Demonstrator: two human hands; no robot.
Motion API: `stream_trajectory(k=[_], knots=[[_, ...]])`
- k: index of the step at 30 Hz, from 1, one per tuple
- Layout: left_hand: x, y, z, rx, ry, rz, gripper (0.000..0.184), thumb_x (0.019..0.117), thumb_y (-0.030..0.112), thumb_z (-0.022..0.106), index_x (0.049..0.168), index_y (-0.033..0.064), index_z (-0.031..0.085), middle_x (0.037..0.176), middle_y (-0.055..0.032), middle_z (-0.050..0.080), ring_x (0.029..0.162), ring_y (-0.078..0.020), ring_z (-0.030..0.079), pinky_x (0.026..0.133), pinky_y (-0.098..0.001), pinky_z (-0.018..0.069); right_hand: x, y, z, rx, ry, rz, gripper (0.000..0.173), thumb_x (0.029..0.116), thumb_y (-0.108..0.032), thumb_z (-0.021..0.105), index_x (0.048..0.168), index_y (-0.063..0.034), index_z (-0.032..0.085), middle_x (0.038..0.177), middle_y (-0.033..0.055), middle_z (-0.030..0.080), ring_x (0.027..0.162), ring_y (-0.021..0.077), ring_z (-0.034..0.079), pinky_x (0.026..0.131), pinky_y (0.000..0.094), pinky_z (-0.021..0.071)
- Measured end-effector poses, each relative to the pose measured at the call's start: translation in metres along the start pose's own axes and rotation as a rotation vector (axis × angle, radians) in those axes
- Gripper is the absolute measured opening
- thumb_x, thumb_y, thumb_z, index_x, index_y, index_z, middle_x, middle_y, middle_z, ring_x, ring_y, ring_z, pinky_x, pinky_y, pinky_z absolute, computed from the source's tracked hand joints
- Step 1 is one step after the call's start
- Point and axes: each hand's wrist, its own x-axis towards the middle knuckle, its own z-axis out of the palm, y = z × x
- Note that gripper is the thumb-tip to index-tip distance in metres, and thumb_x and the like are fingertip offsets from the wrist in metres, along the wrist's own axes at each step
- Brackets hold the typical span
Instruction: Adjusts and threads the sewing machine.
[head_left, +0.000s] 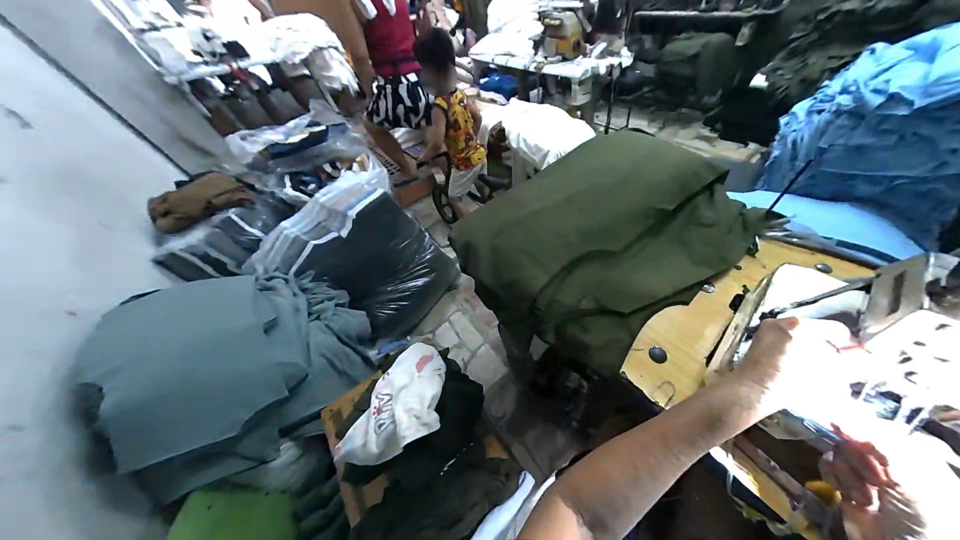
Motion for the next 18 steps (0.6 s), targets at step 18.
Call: stream_trajectory(k=[18], knots=[[0.001, 0.001, 0.002, -0.099, -0.034, -0.205, 0.008, 0.1000, 0.002, 0.060, 0.106, -0.0015, 0.064, 0.082, -0.0039, 0.060, 0.066, -0.0059, 0.054, 0.061, -0.0219, 0.0482, 0.002, -0.013, 0.027, -0.042, 0.285, 0.106, 0.015, 0.0982, -0.001, 0.051, 0.087, -0.0072, 0.059, 0.052, -0.0087, 0.046, 0.039, -0.0008, 0.038, 0.038, 0.0149, 0.0345]])
